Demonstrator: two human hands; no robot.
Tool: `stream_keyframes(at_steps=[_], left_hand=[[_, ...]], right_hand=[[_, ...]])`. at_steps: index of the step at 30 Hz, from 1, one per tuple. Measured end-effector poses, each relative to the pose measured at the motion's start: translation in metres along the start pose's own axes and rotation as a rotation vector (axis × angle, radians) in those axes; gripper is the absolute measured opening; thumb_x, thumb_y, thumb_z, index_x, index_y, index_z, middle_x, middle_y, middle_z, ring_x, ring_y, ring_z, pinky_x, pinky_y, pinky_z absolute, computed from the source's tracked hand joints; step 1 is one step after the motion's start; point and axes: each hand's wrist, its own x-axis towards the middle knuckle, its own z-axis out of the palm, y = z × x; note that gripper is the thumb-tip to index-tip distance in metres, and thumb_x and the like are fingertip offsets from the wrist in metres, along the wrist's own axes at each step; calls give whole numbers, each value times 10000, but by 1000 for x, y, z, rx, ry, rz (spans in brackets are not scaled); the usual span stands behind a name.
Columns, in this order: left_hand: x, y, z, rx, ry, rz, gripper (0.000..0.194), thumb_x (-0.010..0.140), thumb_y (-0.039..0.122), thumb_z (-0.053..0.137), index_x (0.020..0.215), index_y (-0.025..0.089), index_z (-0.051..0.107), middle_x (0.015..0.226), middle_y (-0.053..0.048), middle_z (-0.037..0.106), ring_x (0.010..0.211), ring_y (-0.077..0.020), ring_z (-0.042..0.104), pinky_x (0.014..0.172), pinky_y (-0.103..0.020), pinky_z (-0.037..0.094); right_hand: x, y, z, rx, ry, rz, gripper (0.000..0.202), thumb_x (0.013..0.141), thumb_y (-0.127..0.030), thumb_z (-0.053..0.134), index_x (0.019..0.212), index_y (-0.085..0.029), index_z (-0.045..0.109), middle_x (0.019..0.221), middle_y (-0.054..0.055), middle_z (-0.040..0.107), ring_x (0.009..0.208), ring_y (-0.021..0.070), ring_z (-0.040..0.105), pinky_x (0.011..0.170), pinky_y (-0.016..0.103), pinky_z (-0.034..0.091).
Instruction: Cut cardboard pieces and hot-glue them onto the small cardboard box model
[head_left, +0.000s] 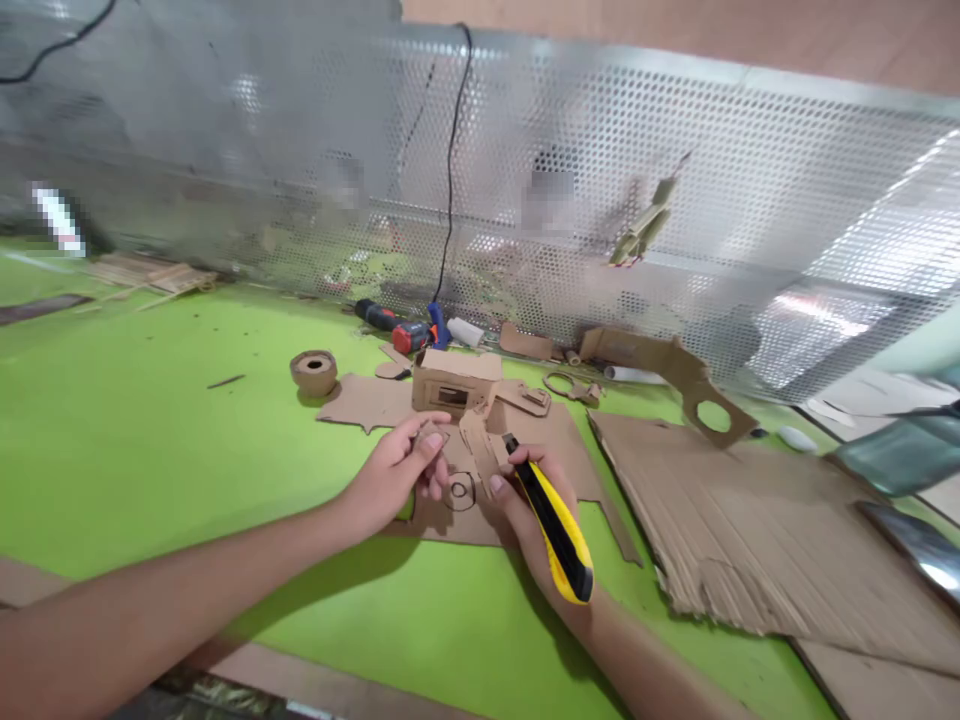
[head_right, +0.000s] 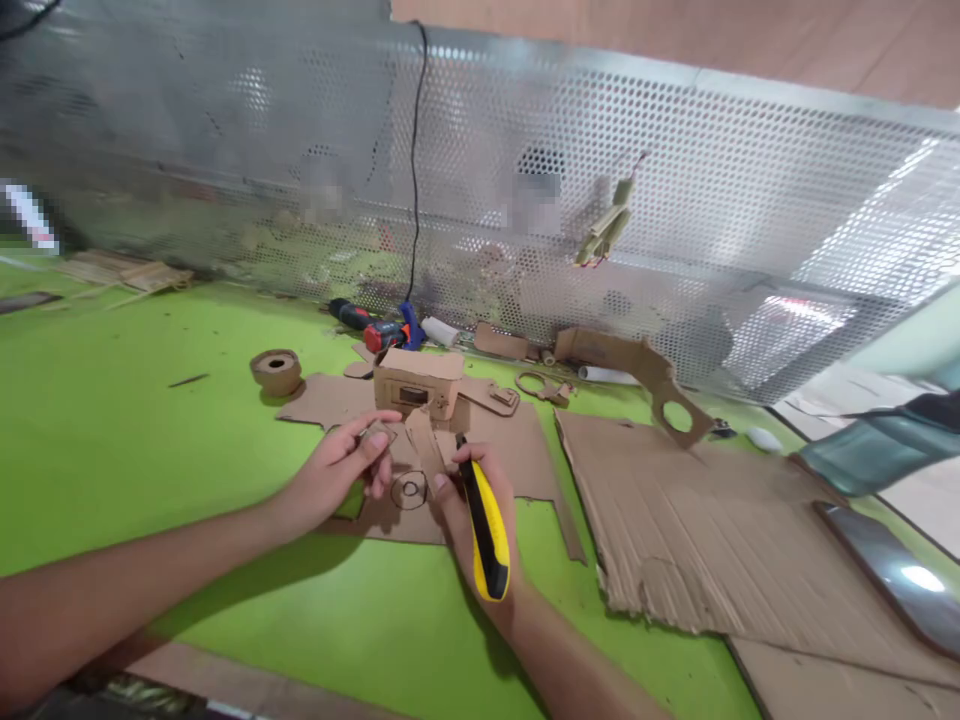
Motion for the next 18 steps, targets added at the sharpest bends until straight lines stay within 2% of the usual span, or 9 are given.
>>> stream_keyframes(at_steps=[3, 5, 9, 11, 15, 18], left_hand=[[2, 2, 1, -28, 28, -1, 675, 1031, 499, 643, 1574, 207, 367, 750, 28, 709, 635, -147, 673, 620, -255, 540], [2, 2, 1, -16, 35, 4, 626, 1052, 430, 602, 1593, 241, 349, 788, 17, 723, 672, -151, 691, 645, -257, 539], [2, 2, -1, -9, 16, -6, 375, 1023, 308, 577, 1387, 220, 593, 886, -15, 717, 725, -139, 691, 680, -258, 538], [2, 2, -1, -21, 27, -41, 325, 989, 302, 614, 1298, 206, 650, 915, -18, 701, 731, -132, 678, 678, -256, 538], [0, 5, 2, -25, 29, -73, 383, 925, 430, 745, 1201, 177, 668, 805, 6, 658, 696, -137, 637, 641, -250, 520], [-3, 10, 7, -47, -7, -21, 434, 840, 518, 841, 1026, 154, 695, 773, 3, 665, 667, -124, 603, 629, -242, 501]], right_hand=[[0, -2, -5, -21, -47, -1, 369, 1051, -385, 692, 1369, -200, 665, 1387, 118, 676, 1159, 255, 708, 970, 467, 628], [2, -4, -5, -28, -61, -5, 371, 1051, -383, 693, 1377, -209, 665, 1411, 119, 668, 1186, 263, 701, 991, 476, 621], [4, -7, 2, -46, -61, -31, 368, 1054, -391, 687, 1372, -208, 667, 1403, 119, 672, 1173, 260, 703, 984, 476, 625], [3, -7, 6, -71, -60, -45, 367, 1054, -393, 687, 1370, -208, 668, 1400, 119, 673, 1171, 260, 704, 981, 475, 626], [0, -5, 6, -106, -74, -48, 386, 1050, -386, 693, 1382, -191, 657, 1393, 122, 672, 1170, 262, 706, 975, 480, 627], [-1, -1, 5, -119, -100, -32, 324, 1024, -401, 730, 1286, -212, 702, 1243, 82, 734, 1015, 232, 742, 843, 390, 654]])
